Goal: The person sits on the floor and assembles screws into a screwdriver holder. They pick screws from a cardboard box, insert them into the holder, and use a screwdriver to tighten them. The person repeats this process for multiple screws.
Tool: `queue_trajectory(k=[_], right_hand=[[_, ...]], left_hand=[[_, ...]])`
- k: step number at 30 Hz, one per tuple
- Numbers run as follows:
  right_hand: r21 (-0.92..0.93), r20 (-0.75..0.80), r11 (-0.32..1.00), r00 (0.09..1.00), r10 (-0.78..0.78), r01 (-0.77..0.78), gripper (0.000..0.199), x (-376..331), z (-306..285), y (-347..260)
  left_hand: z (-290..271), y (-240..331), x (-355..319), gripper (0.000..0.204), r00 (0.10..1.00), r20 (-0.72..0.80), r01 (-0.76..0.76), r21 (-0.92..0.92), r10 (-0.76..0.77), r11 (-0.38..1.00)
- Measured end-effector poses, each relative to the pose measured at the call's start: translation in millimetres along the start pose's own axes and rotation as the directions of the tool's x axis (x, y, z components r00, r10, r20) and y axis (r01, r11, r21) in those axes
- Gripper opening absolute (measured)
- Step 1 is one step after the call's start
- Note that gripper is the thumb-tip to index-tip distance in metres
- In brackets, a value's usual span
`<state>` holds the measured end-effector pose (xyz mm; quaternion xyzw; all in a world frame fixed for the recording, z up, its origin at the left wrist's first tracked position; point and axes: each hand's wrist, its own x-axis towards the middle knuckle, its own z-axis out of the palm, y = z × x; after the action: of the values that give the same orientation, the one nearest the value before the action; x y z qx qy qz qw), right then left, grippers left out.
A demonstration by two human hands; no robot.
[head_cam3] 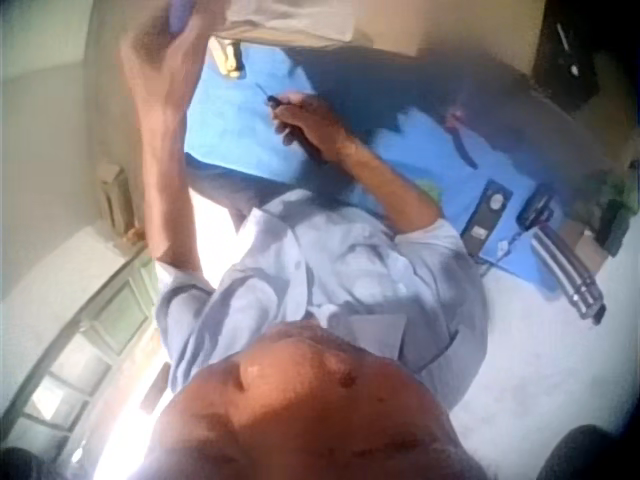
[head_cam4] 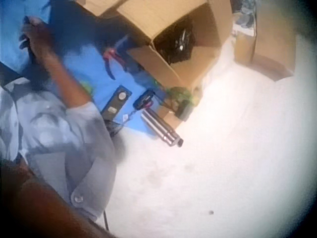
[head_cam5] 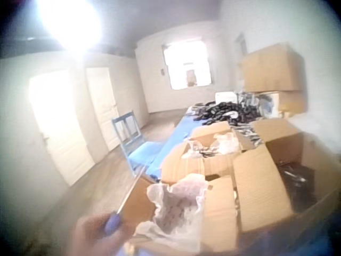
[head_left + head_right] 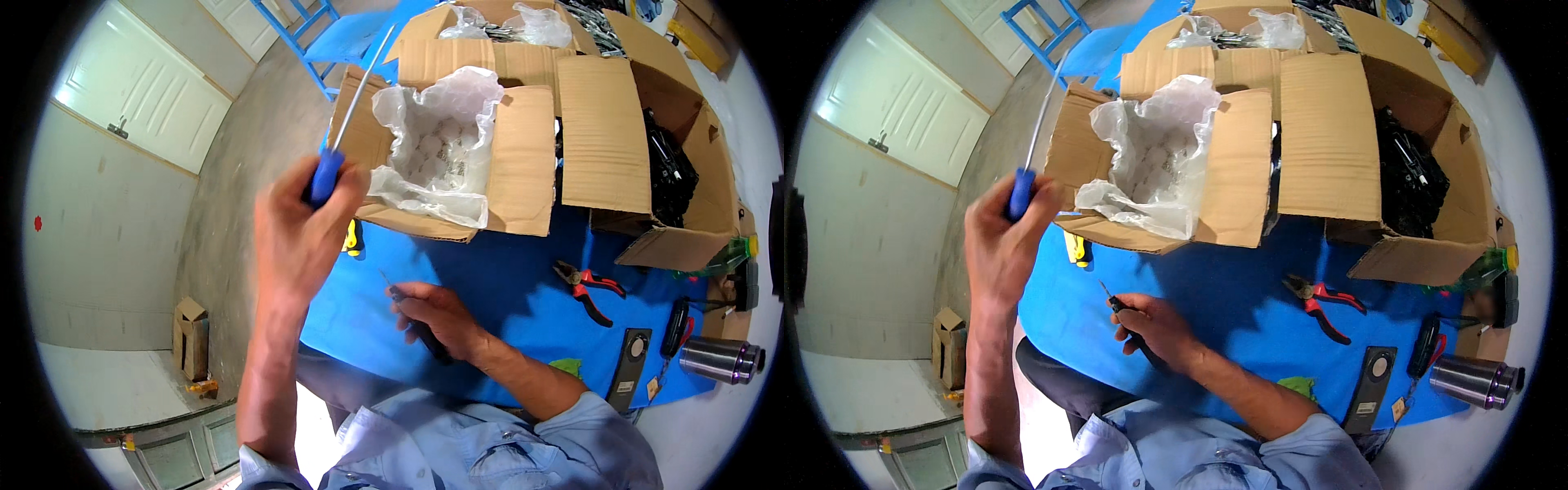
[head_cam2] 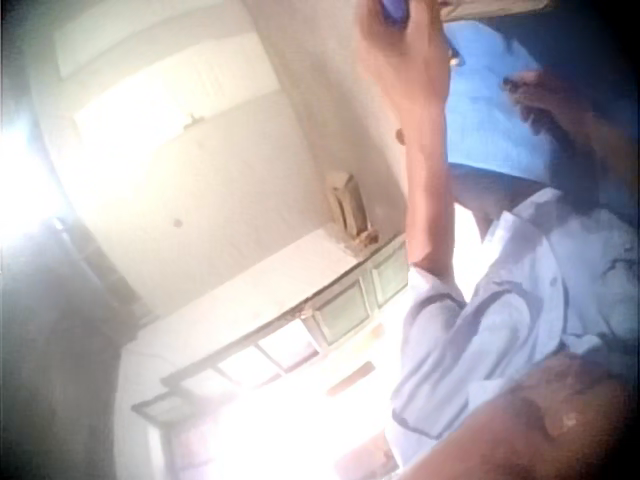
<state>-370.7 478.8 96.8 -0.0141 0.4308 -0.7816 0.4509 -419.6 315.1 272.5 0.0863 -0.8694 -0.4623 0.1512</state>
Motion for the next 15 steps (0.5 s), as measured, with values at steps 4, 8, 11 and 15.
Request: queue_trajectory(k=[4,8,11,15], right_hand=[[0.065,-0.005,0.998,1.0,-0.016,0.017,0.042,-1,-4,4],[0.127,0.003,0.992,1.0,0.026,-0.026,0.042,0,-7,-2],[0.195,0.023,0.98,1.0,0.018,-0.022,0.042,-1,-11,1],[0.329,0.049,0.943,0.998,0.044,-0.057,0.04,3,-10,6]], left_hand=[[21,8,32,0.026,0.984,0.056,-0.172,0.048,0.17,0.984],[22,1,26,0.026,0.982,-0.079,-0.17,0.04,0.172,0.985],[7,-18,3,0.025,0.958,-0.264,-0.13,-0.035,0.116,0.991],[-23,-66,-47,0.025,0.906,-0.38,0.153,-0.115,-0.186,0.982]])
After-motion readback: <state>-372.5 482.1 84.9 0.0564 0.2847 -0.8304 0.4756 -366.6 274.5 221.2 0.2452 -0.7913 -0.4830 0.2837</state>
